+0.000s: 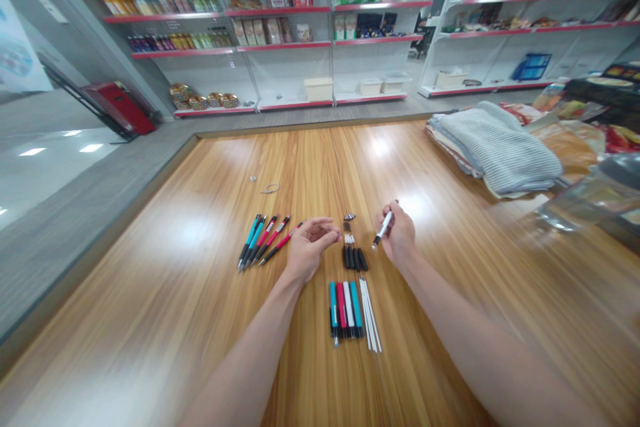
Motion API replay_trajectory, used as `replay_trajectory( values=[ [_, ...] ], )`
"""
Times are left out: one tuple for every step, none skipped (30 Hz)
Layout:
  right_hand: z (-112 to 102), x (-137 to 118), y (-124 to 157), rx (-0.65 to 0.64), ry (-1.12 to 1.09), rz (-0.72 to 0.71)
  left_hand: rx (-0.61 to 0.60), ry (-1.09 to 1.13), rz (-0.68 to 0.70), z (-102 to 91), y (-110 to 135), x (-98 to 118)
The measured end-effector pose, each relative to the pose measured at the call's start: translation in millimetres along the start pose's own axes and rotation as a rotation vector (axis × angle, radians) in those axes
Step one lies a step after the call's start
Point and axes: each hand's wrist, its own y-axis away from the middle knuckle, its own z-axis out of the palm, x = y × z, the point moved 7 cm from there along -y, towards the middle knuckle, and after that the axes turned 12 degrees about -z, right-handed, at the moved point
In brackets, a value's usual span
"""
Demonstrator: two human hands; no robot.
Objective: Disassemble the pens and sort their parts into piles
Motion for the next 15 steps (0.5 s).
replay_trajectory(
  values=[
    [-7.0, -2.8, -7.7, 0.025, 0.015, -0.043, 0.091, -0.059, 0.033, -9.3, -4.0, 0.0],
    [-12.9, -4.5, -14.3, 0.047, 0.042, -0.077, 0.162, -0.158, 0.061, -15.9, -8.5, -0.1],
    [-17.5, -5.3, -19.5, 0.068, 0.089, -0.104, 0.219, -0.268, 0.092, -20.4, -13.5, 0.3],
    [-20.2, -5.0, -23.1, 0.076, 0.156, -0.12, 0.255, -0.382, 0.125, -22.0, -19.1, 0.8],
    [-20.7, -3.9, -25.2, 0.07, 0.239, -0.126, 0.277, -0.501, 0.162, -21.1, -25.1, 1.6],
    [-19.5, -2.6, -26.0, 0.051, 0.334, -0.131, 0.284, -0.616, 0.198, -18.0, -31.3, 2.0],
    [-17.0, -1.5, -25.9, 0.019, 0.437, -0.138, 0.278, -0.714, 0.229, -13.6, -37.4, 1.9],
    [-13.4, -0.6, -25.3, -0.022, 0.542, -0.149, 0.267, -0.777, 0.249, -9.3, -43.3, 1.2],
    [-9.6, -0.7, -24.3, -0.064, 0.651, -0.172, 0.253, -0.821, 0.264, -5.1, -48.4, 0.3],
    [-5.6, -1.5, -23.3, -0.107, 0.764, -0.204, 0.241, -0.842, 0.272, -1.7, -52.6, -0.5],
    [-1.4, -2.4, -22.3, -0.15, 0.874, -0.24, 0.232, -0.848, 0.275, 0.6, -55.6, -1.1],
    [2.7, -3.3, -21.6, -0.19, 0.978, -0.276, 0.226, -0.862, 0.281, 2.5, -57.5, -1.4],
    [6.5, -3.4, -21.1, -0.23, 1.069, -0.302, 0.219, -0.88, 0.288, 4.0, -58.3, -1.2],
    [9.8, -2.9, -20.9, -0.264, 1.146, -0.318, 0.21, -0.899, 0.295, 5.0, -58.3, -0.8],
    [12.3, -2.1, -20.8, -0.292, 1.206, -0.323, 0.2, -0.919, 0.303, 5.6, -57.7, -0.1]
  ],
)
